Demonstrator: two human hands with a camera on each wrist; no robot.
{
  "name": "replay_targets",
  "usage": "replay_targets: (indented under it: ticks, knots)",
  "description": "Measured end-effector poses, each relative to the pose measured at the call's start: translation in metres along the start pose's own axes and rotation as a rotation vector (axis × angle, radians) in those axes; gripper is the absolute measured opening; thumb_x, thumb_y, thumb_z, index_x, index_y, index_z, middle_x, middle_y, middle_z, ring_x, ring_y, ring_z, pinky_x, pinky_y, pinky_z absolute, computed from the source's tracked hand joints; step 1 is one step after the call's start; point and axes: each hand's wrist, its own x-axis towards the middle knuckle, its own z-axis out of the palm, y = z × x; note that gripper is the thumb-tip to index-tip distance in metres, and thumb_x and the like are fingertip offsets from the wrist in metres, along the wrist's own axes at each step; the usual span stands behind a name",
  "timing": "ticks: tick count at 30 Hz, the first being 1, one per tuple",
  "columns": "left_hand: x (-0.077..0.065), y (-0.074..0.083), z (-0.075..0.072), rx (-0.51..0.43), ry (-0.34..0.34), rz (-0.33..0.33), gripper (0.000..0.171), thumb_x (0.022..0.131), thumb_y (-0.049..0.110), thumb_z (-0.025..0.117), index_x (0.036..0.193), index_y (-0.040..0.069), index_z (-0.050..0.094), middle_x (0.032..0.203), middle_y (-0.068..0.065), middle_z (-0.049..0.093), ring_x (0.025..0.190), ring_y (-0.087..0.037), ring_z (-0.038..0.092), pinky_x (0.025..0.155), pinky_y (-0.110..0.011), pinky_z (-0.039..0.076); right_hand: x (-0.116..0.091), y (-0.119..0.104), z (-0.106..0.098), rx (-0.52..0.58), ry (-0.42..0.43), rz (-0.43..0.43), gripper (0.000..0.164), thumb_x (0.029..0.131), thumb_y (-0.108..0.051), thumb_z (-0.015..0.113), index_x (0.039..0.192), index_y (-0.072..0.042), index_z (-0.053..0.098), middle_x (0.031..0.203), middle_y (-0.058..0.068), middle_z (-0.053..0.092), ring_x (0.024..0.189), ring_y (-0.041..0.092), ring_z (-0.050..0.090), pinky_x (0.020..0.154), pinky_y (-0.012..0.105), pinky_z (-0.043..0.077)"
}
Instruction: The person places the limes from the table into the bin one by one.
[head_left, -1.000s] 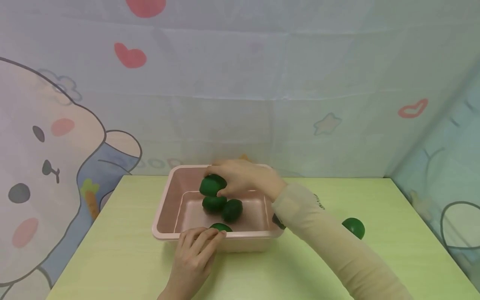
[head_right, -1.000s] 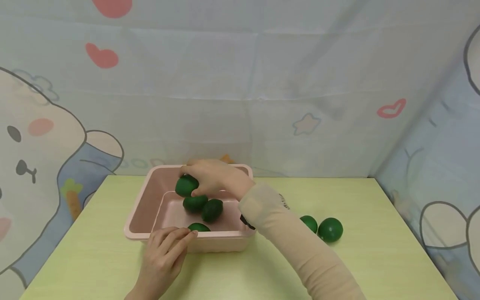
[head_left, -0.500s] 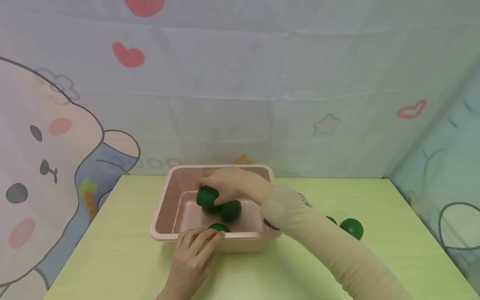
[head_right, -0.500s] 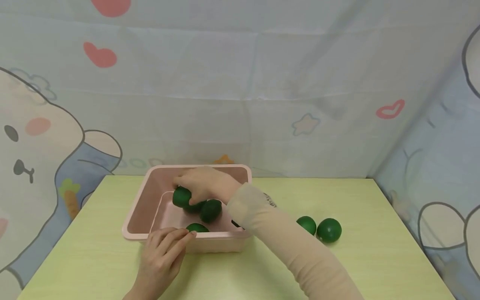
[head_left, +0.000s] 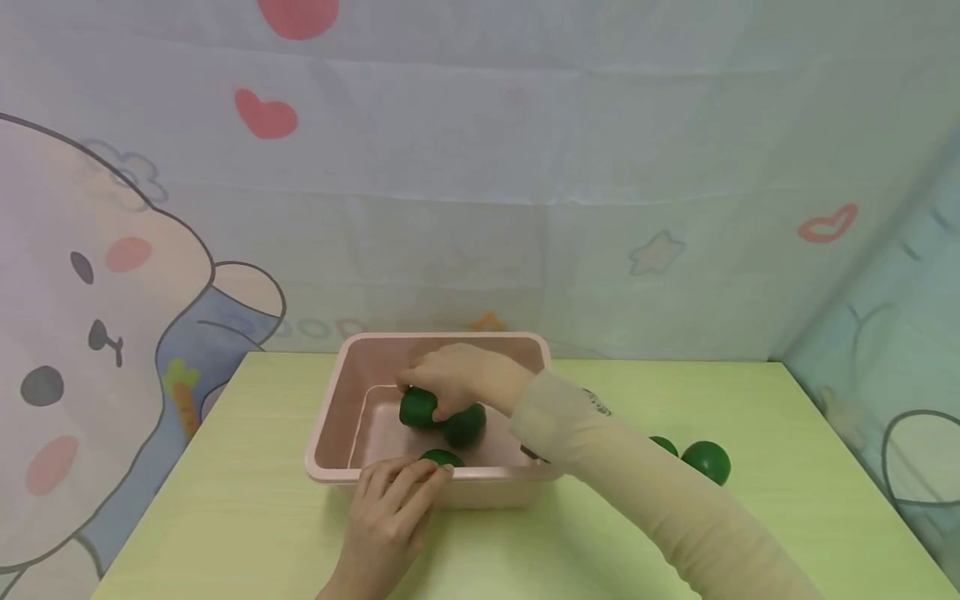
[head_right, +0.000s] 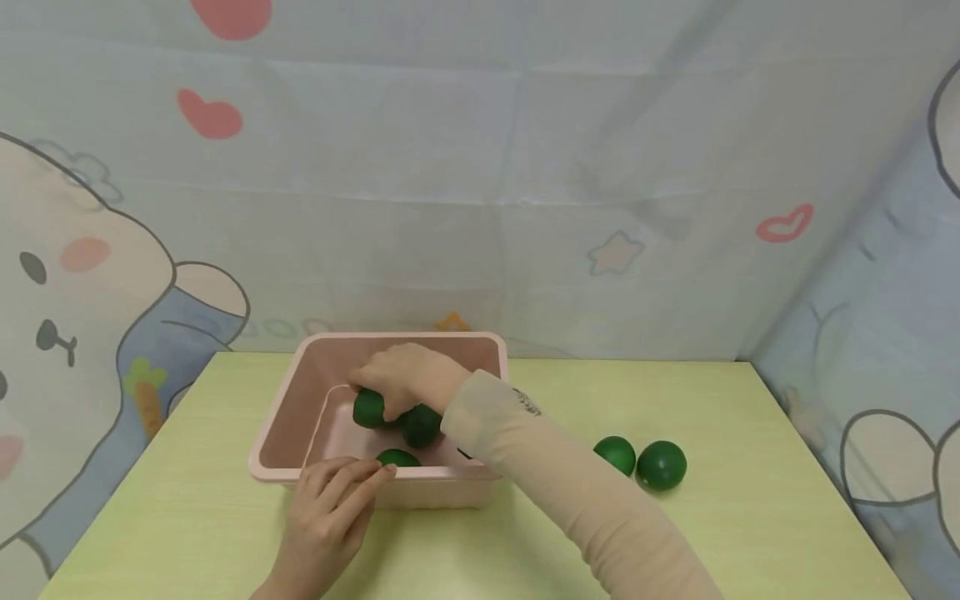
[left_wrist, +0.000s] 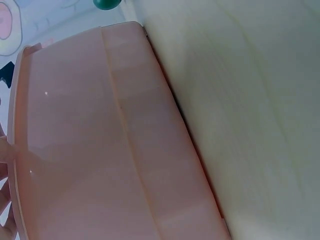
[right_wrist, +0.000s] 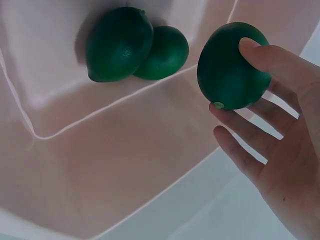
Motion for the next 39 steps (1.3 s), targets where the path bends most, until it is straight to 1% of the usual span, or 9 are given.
replay_targets:
  ticks: [8,17,22,26,29,32,36,39]
  knots:
    - [0.001,0.000,0.001,0.001,0.012,0.007,0.030,0.100,0.013,0.044,0.097,0.010,0.074,0.090,-0.003,0.068,0.082,-0.024,0.058,0.076,-0.036,0.044,0.002,-0.004,0.003,-0.013,-0.020,0.034,0.048,0.086,-0.028,0.072,0.130,-0.024,0.053,0.122,-0.005,0.062,0.106,0.012,0.060,0.089,0.027,0.050]
    - [0.000,0.002,0.001,-0.020,-0.008,-0.046,0.033,0.102,0.015,0.042,0.097,0.011,0.074,0.091,-0.002,0.068,0.086,-0.023,0.057,0.079,-0.035,0.041,0.003,-0.005,-0.002,0.007,-0.012,0.050,0.041,0.091,-0.019,0.065,0.130,-0.022,0.055,0.120,-0.006,0.065,0.104,0.011,0.063,0.083,0.025,0.053]
    - [0.001,0.002,0.001,-0.032,0.007,-0.046,0.032,0.101,0.014,0.043,0.096,0.012,0.074,0.091,-0.003,0.068,0.085,-0.024,0.058,0.078,-0.035,0.041,0.000,-0.003,-0.004,0.023,-0.002,0.057,0.036,0.091,-0.019,0.064,0.126,-0.022,0.058,0.118,-0.005,0.065,0.099,0.011,0.062,0.082,0.025,0.052]
    - [0.002,0.001,0.001,-0.030,0.018,-0.038,0.031,0.101,0.013,0.043,0.095,0.011,0.074,0.090,-0.003,0.068,0.085,-0.024,0.058,0.077,-0.035,0.041,-0.005,-0.001,-0.006,0.064,-0.001,0.075,0.031,0.091,-0.018,0.064,0.121,-0.022,0.060,0.120,-0.003,0.064,0.095,0.010,0.059,0.083,0.025,0.050]
    - [0.002,0.001,0.001,-0.030,0.021,-0.035,0.032,0.101,0.013,0.043,0.095,0.011,0.074,0.090,-0.003,0.069,0.085,-0.024,0.058,0.077,-0.035,0.041,-0.009,0.001,-0.009,0.096,0.006,0.085,0.029,0.091,-0.019,0.064,0.120,-0.022,0.061,0.120,-0.004,0.064,0.095,0.010,0.058,0.084,0.025,0.050]
    - [0.002,0.001,0.001,-0.032,0.025,-0.033,0.032,0.100,0.012,0.043,0.095,0.011,0.074,0.090,-0.004,0.069,0.085,-0.024,0.058,0.077,-0.035,0.041,-0.012,0.002,-0.010,0.114,0.016,0.084,0.030,0.090,-0.020,0.065,0.120,-0.022,0.061,0.118,-0.005,0.064,0.096,0.009,0.058,0.084,0.024,0.049]
    - [0.002,0.001,0.002,-0.030,0.022,-0.032,0.032,0.100,0.012,0.043,0.095,0.011,0.074,0.090,-0.003,0.069,0.085,-0.024,0.059,0.077,-0.035,0.041,-0.016,0.003,-0.012,0.156,0.029,0.071,0.029,0.090,-0.020,0.065,0.119,-0.022,0.061,0.112,-0.006,0.066,0.091,0.007,0.059,0.079,0.022,0.049]
    - [0.000,0.001,0.002,-0.026,0.017,-0.033,0.032,0.101,0.013,0.042,0.096,0.011,0.074,0.090,-0.003,0.069,0.085,-0.024,0.058,0.077,-0.035,0.041,-0.018,0.002,-0.012,0.205,0.036,0.063,0.029,0.090,-0.022,0.066,0.119,-0.023,0.061,0.112,-0.007,0.065,0.095,0.007,0.060,0.083,0.023,0.050]
